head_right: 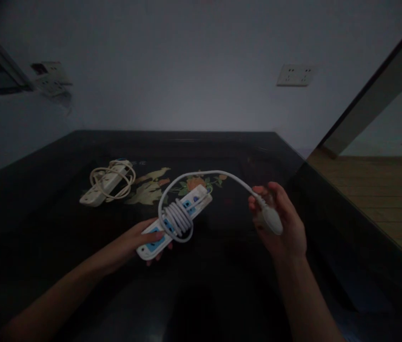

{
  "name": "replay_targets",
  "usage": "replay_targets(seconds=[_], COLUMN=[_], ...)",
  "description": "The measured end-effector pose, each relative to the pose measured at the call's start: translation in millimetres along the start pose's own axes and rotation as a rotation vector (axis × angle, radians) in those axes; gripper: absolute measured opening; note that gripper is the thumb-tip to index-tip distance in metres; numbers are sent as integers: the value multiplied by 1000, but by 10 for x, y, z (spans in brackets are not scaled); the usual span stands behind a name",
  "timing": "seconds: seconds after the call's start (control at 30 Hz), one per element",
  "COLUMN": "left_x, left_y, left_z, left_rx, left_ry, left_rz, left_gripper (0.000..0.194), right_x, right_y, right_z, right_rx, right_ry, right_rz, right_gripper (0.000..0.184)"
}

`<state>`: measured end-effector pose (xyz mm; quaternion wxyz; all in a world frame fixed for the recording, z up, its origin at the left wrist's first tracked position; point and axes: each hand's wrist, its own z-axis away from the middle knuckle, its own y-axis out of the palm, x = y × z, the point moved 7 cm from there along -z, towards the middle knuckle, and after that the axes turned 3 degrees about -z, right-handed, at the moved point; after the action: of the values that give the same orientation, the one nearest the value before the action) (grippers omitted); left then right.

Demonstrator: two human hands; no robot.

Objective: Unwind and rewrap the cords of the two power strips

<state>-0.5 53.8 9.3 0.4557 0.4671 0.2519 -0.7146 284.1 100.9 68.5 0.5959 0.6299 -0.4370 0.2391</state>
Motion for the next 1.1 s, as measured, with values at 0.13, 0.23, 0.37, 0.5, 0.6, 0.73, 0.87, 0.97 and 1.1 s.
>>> replay_targets(seconds=[0.13,0.23,0.37,0.5,0.6,0.73,0.87,0.97,1.1], left_x=[-70,-129,-189,-232,-266,-310,-314,-237,-82], left_y=[-184,-349,-503,-510,-466,-442,-371,-182,159], left_z=[-45,-49,-2,48,79,120,102,83,175], left_rx=[-150,-264,-375,-407,-391,-365,-227,11,321], left_ry=[105,194,288,360,415,485,502,427,218], left_rz=[114,189,310,394,430,479,440,353,175], left_gripper=[40,34,32,32,31,31,32,36,54], right_x=[-111,-206,-313,-399,-399,-314,-266,-307,-300], right_y=[103,169,239,205,38,-205,-315,-298,-224], right_z=[46,79,117,72,-17,-109,-151,-160,-129], right_rx=[97,158,206,223,154,26,-41,-24,-57], right_ry=[117,160,216,239,235,228,173,142,116], right_rz=[21,236,511,680,808,900,1066,1146,1019], right_gripper=[26,31,44,52,40,34,23,16,10])
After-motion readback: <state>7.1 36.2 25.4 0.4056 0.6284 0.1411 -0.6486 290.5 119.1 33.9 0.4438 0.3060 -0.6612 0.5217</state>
